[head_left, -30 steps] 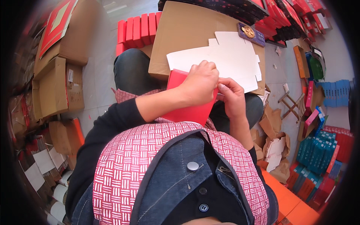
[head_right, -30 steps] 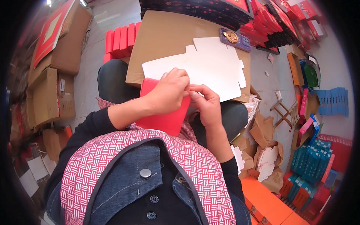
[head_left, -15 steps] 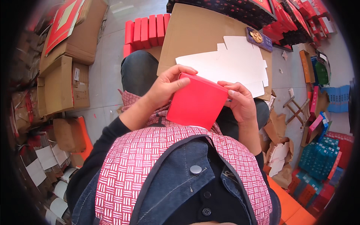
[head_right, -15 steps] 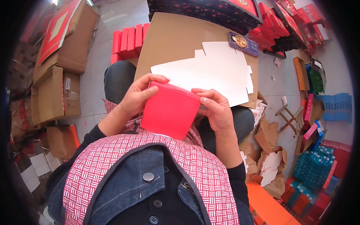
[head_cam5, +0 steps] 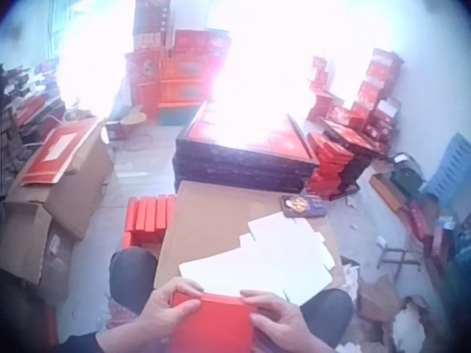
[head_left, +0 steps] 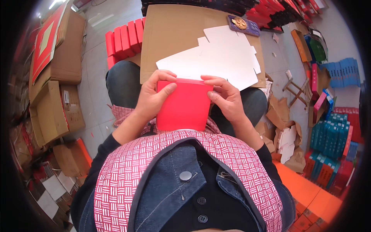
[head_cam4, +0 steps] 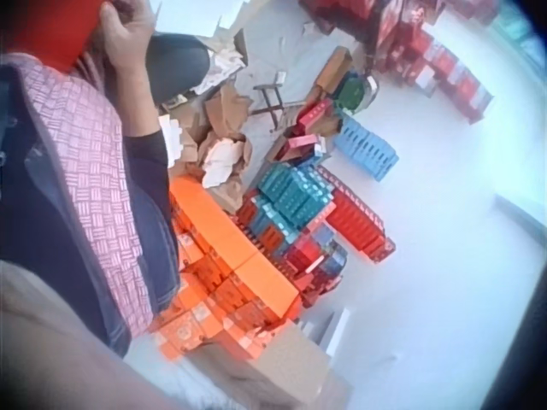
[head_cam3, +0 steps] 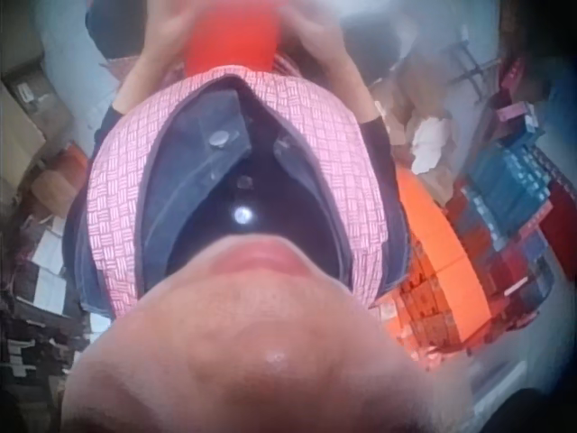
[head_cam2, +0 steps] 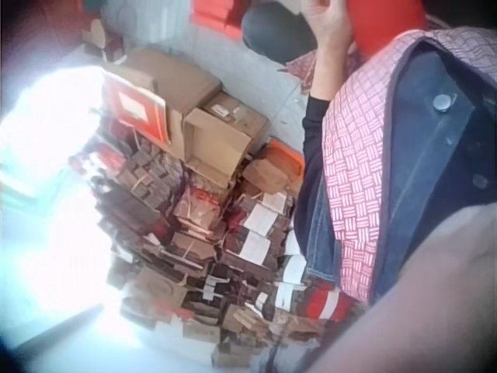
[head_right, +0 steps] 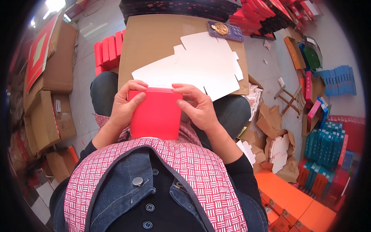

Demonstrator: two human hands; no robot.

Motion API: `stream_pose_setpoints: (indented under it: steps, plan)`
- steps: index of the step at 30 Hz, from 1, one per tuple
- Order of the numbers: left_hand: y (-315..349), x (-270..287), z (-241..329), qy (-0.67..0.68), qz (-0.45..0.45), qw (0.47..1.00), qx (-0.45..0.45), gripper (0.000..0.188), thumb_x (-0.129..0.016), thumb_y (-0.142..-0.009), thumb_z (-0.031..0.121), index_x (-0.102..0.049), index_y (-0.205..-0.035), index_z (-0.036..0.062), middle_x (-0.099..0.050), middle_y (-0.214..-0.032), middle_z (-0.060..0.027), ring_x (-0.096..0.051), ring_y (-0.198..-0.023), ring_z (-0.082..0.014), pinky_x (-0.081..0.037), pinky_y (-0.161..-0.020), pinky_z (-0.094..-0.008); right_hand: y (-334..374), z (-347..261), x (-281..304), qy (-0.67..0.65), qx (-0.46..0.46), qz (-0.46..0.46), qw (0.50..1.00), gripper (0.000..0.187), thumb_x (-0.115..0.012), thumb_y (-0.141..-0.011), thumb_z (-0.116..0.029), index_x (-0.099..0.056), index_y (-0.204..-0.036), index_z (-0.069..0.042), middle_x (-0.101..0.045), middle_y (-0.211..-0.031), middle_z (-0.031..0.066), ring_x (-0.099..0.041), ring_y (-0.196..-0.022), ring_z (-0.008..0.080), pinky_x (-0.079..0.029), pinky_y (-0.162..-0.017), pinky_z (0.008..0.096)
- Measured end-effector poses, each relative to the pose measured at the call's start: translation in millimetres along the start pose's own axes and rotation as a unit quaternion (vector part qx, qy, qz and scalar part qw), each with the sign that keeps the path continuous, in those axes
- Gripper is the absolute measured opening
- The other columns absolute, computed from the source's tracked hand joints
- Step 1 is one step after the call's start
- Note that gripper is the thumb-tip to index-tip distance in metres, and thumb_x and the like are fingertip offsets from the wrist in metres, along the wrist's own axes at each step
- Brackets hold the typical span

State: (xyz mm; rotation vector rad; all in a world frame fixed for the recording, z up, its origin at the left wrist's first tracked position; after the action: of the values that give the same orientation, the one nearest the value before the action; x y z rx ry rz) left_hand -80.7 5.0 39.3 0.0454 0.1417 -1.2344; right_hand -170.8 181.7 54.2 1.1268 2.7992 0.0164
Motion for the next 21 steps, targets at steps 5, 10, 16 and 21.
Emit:
stream_pose_setpoints:
  steps: [5, 10, 16, 21]
  plan:
    - [3.7, -1.5, -5.5, -0.074, 0.018, 0.997, -0.012, 0.029, -0.066, -0.086, 0.011, -0.051, -0.11, 0.0037, -0.055, -0.11, -0.0085, -0.053, -0.103, -0.0162, -0.042, -0.092, -0.0286, 15.5, 11.5, -15.7, 0.099, 0.069, 0.072, 0.99, 0.04, -0.052, -0.092, -0.004, -0.044, -0.131, 0.001, -0.046, -0.133, 0.0186, -0.049, -0.121, 0.023, -0.04, -0.1, 0.0343]
    - [7.3, -9.7, 9.7, -0.057, -0.01, 0.997, -0.051, 0.056, -0.071, -0.083, 0.018, -0.042, -0.129, 0.0033, -0.048, -0.126, -0.014, -0.047, -0.117, -0.0195, -0.038, -0.1, -0.0323, 23.9, 6.6, -26.8, 0.228, 0.136, 0.109, 0.958, 0.044, -0.05, -0.092, -0.009, -0.035, -0.133, 0.0, -0.042, -0.132, 0.0182, -0.042, -0.122, 0.0275, -0.031, -0.105, 0.0383]
    - [10.0, -11.8, 15.5, -0.186, -0.03, 0.976, -0.106, 0.052, -0.065, -0.087, 0.017, -0.04, -0.131, 0.0057, -0.044, -0.134, -0.0164, -0.043, -0.124, -0.0202, -0.036, -0.103, -0.0327, 23.6, 5.5, -33.2, 0.233, 0.146, 0.096, 0.957, 0.045, -0.047, -0.093, -0.009, -0.029, -0.134, -0.001, -0.039, -0.13, 0.0175, -0.039, -0.12, 0.0269, -0.03, -0.104, 0.0383]
    - [12.0, 4.6, -2.0, -0.09, 0.01, 0.996, 0.018, 0.033, -0.065, -0.088, 0.016, -0.048, -0.114, 0.0054, -0.055, -0.11, -0.0091, -0.055, -0.103, -0.0167, -0.045, -0.091, -0.0302, 9.4, 3.7, -31.3, 0.123, 0.061, 0.027, 0.99, 0.051, -0.046, -0.093, -0.007, -0.027, -0.14, 0.001, -0.036, -0.14, 0.0168, -0.041, -0.123, 0.0257, -0.033, -0.103, 0.0357]
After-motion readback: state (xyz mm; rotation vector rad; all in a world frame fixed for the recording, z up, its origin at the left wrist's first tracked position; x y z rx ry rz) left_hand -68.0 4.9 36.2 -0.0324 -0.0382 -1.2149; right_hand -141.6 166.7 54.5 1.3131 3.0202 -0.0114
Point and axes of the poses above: each hand's wrist, its own y-axis away from the middle knuckle, its own x-axis out of the back of the hand, z = x × y, the point moved 8 cm from there along -y, towards the middle knuckle
